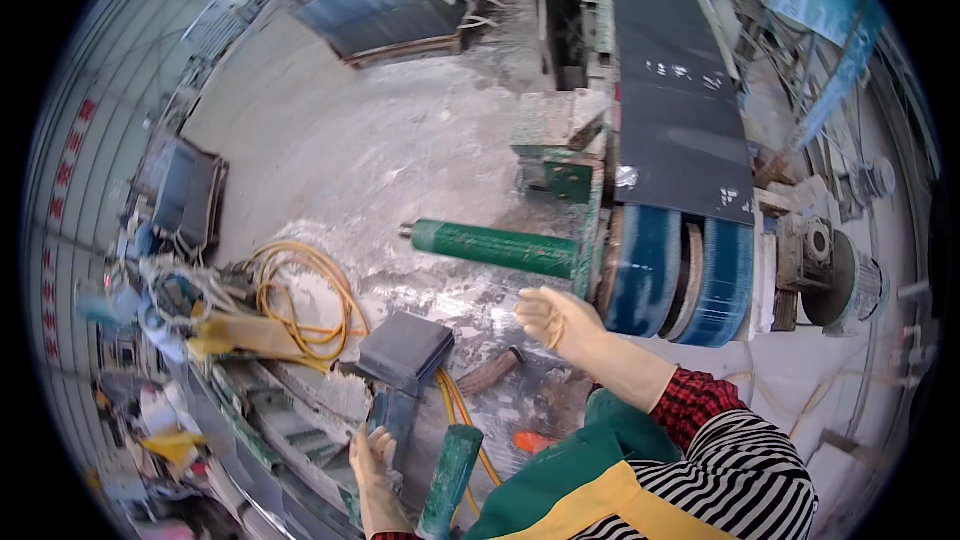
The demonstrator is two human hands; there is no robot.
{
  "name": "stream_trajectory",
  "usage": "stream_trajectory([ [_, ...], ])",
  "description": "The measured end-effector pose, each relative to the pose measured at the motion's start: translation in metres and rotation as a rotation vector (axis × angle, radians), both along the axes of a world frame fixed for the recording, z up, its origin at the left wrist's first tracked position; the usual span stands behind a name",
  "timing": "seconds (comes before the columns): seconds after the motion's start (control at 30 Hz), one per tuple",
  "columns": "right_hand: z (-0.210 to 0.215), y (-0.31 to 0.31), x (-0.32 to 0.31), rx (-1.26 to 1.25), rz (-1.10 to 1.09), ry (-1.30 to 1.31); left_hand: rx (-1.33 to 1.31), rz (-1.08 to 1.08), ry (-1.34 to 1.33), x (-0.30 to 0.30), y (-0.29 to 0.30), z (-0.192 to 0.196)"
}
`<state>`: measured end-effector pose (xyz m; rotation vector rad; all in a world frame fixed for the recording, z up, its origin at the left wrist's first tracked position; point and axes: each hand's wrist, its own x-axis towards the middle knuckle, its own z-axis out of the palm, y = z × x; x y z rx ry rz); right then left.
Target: The person repeatedly picks up dark rectangular slabs from a stack and places them onto a moving conveyor belt. The slabs are fed into a processing machine in a continuous loop throughout the clip.
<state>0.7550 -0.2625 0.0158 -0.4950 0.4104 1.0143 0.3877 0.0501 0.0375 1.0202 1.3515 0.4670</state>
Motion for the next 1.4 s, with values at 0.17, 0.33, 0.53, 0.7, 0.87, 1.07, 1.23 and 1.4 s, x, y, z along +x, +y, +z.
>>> stream_trajectory([
  [0.17,0.012,0.069,-0.101,0.020,0.250,-0.048,0.523,0.168,0.085,-0.219,0.022,-0.016],
  [0.33,0.042,0.120,-0.173,-0.141,0.444,-0.191,0.843,0.430,0.587,-0.323,-0.014,0.010],
  [0.53,0.062,0.170,-0.252,0.015,0.547,-0.218,0.941,0.415,1.099,-0.415,-0.040,-0.018],
  [0.7,0.085,0.190,-0.312,-0.117,0.639,-0.306,0.866,0.460,1.070,-0.431,-0.049,-0.046],
  [0.87,0.059,0.193,-0.307,0.090,0.742,-0.266,0.839,0.494,1.088,-0.415,-0.049,-0.039],
  [1.07,0.077,0.206,-0.325,-0.178,0.700,-0.424,0.838,0.518,1.120,-0.412,-0.053,-0.036],
  [1.23,0.064,0.224,-0.310,-0.048,0.778,-0.476,0.821,0.515,1.184,-0.412,-0.058,-0.032],
  [1.4,0.057,0.241,-0.295,-0.036,0.789,-0.531,0.834,0.517,1.204,-0.407,-0.061,-0.022],
])
